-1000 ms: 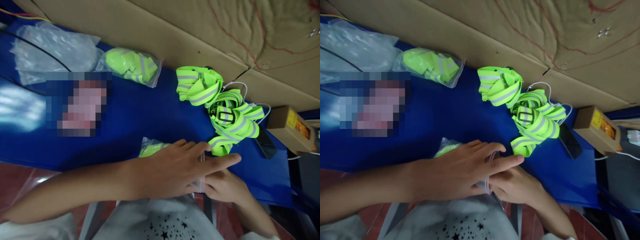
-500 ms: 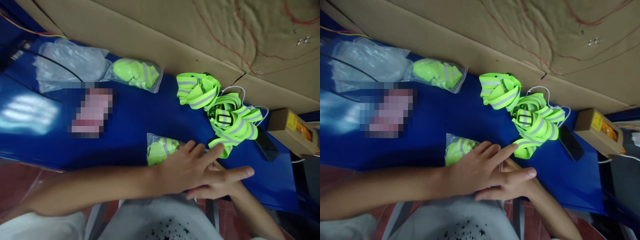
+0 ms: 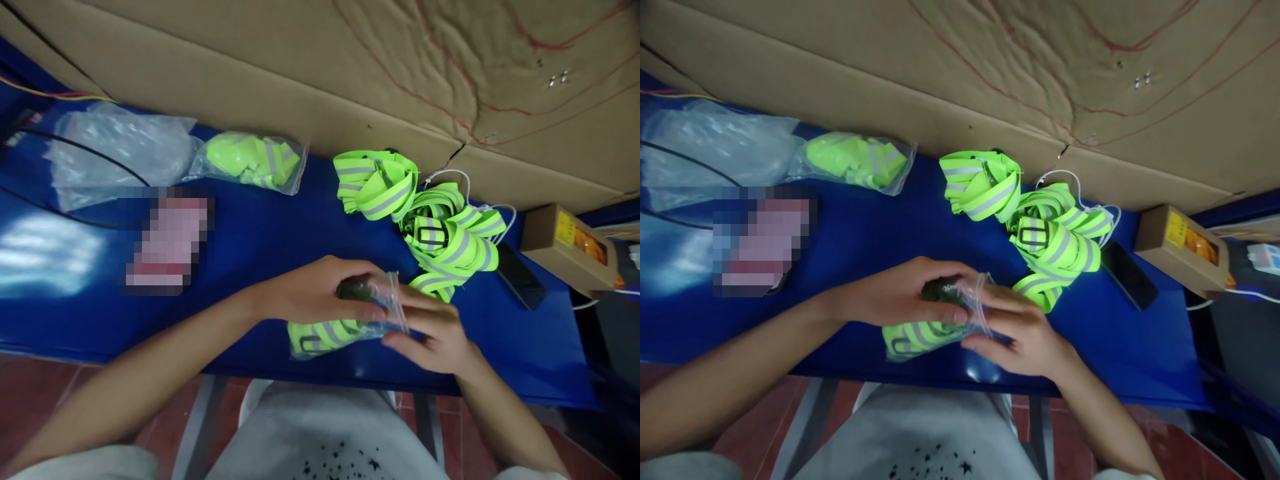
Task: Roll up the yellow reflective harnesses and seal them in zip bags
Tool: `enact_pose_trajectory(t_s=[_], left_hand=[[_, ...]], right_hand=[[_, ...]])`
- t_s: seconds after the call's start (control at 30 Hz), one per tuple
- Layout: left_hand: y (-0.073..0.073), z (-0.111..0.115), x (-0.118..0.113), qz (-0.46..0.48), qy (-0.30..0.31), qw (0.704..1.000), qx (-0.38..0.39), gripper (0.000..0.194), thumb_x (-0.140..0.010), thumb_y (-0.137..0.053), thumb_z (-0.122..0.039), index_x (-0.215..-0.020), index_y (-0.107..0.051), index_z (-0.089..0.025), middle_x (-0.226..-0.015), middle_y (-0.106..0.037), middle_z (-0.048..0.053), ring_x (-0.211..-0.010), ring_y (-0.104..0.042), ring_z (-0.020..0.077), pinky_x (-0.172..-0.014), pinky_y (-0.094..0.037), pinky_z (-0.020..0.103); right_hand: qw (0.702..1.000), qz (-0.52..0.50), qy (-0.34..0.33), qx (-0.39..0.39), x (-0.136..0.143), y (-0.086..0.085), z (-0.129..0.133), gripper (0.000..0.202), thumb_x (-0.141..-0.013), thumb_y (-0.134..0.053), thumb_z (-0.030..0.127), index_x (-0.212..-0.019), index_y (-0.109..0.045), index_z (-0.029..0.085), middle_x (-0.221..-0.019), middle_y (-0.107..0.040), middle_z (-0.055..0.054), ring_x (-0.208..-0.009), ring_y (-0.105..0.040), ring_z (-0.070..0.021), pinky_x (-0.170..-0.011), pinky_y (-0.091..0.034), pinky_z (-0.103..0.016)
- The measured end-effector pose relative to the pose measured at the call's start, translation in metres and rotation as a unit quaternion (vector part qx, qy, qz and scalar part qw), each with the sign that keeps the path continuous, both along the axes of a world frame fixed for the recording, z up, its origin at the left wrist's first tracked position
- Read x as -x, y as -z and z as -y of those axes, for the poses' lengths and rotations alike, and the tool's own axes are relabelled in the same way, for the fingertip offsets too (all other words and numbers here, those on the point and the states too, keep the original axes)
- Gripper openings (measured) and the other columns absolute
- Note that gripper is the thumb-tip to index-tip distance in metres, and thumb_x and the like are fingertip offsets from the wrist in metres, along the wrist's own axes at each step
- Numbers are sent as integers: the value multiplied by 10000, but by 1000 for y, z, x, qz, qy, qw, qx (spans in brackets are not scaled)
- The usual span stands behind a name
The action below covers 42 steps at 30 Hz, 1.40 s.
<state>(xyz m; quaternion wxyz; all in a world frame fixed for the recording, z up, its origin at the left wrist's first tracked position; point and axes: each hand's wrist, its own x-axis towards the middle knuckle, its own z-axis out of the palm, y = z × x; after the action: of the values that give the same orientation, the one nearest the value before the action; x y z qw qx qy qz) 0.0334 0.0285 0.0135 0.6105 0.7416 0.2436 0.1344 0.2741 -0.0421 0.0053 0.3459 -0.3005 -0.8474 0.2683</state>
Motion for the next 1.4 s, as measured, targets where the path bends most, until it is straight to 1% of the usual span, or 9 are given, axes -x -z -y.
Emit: enact_pose_trajectory(t_s=[0.13,0.3,0.37,0.5,0.7,0.9,1.07,1.2,1.4], left_hand=[[-3,3,2,89,-135,986,52,391,-859,-784,-385,-1138,-644,-150,-1053,-733,62,-950,-687,185,-831,-537,293],[-11,-7,14,147,-74,970,177,348,-839,-801,-386,-1047,-661,-144,-993,-731,64,-916,-701,184,-803,-553,292],[-11,-10,15,142,-95,966,194,342,-860,-777,-436,-1027,-700,-148,-952,-741,58,-867,-704,175,-776,-548,274],[-5,-8,13,131,-206,954,176,293,-871,-771,-434,-931,-726,-150,-855,-733,36,-755,-672,133,-693,-513,213],[15,-3,10,123,-251,947,158,311,-913,-717,-463,-902,-674,-155,-754,-698,13,-662,-611,109,-610,-457,185],[26,-3,6,111,-308,936,127,406,-931,-647,-563,-903,-674,-159,-808,-718,33,-685,-608,126,-628,-462,206],[22,-3,7,146,-303,938,82,350,-894,-715,-504,-907,-712,-155,-846,-745,44,-795,-667,164,-775,-509,251],[23,-5,8,153,-335,927,77,326,-890,-719,-485,-939,-742,-163,-881,-773,59,-796,-684,187,-776,-525,276],[24,-2,6,149,-362,919,56,333,-927,-668,-497,-928,-732,-170,-863,-761,49,-796,-658,176,-759,-502,260]], right_hand=[[989,-7,143,-27,-13,-2,-7,316,-916,-737,353,-1209,-741,235,-1318,-651,-125,-1191,-655,-302,-1020,-552,-489],[995,-9,65,70,-13,-4,-9,182,-929,-730,373,-1028,-759,224,-1280,-611,-100,-1065,-659,-220,-915,-573,-377],[993,-18,35,113,-12,-4,-9,176,-935,-725,369,-1016,-740,214,-1250,-640,-100,-994,-679,-199,-871,-582,-350],[988,-52,54,135,-14,-5,-8,107,-920,-743,293,-987,-716,214,-1058,-709,-85,-931,-698,-197,-798,-577,-315],[986,-33,88,139,-22,1,-16,35,-950,-692,234,-953,-662,217,-861,-690,-39,-788,-660,-166,-721,-533,-290],[958,-21,125,256,-22,25,-23,189,-995,-633,386,-1069,-612,214,-878,-677,-23,-766,-644,-137,-710,-521,-260],[893,-120,153,405,-10,33,-23,398,-884,-726,555,-1030,-677,188,-841,-717,-33,-608,-628,-118,-536,-467,-239],[886,-157,176,399,-6,36,-25,437,-813,-774,596,-884,-658,181,-749,-706,-21,-573,-623,-115,-520,-463,-232],[883,-182,192,388,1,40,-26,495,-799,-751,654,-888,-648,178,-734,-691,-24,-563,-616,-120,-495,-446,-227]])
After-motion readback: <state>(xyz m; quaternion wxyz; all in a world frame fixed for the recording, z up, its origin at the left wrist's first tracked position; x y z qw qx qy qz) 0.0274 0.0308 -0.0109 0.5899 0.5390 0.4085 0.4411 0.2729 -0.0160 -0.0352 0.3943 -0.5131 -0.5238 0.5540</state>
